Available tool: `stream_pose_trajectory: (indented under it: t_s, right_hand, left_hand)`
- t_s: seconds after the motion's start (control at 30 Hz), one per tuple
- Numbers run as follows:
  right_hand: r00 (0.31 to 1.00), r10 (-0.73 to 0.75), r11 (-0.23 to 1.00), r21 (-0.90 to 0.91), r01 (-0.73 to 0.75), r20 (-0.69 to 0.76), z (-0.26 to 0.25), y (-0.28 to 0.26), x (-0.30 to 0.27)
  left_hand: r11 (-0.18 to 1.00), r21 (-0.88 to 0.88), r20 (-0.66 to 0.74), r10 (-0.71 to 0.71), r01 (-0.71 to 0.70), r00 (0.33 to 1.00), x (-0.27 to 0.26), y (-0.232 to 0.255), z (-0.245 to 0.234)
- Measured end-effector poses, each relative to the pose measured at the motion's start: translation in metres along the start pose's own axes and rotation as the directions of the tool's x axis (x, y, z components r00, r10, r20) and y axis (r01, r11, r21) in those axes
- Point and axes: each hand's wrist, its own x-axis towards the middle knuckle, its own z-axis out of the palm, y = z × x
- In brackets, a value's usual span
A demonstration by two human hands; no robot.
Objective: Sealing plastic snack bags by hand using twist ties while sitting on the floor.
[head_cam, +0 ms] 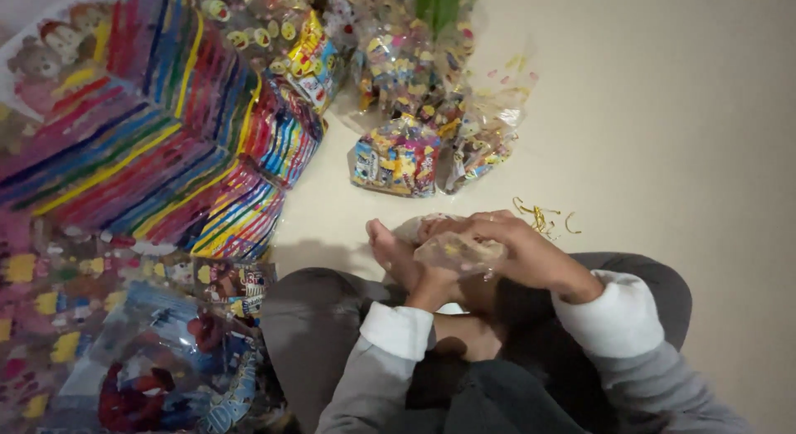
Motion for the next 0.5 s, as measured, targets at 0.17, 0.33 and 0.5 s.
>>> stream_pose_trajectory:
  t_s: [0.17, 0.33, 0.5]
  right_hand:
    - [0.998, -0.068, 0.992, -0.104, 0.067, -0.006, -0.056, -0.061, 0.009]
    - [0.976, -0.139, 0.756, -0.619, 0.214, 0.168, -0.083, -0.108, 0.016]
    - [0.942, 0.165, 0.561, -0.813, 0.155, 0.294, -0.057, -0.114, 0.051]
  left_hand:
    - [0.731, -0.226, 0.707, 0.578, -0.644, 0.407, 0.132, -0.203, -0.021]
    - [0.242, 0.128, 0.818, 0.523, -0.962, 0.24, 0.093, -0.146, -0.018]
    - [0.178, 0.038, 0.837, 0.532, -0.983, 0.129, 0.09, -0.144, -0.017]
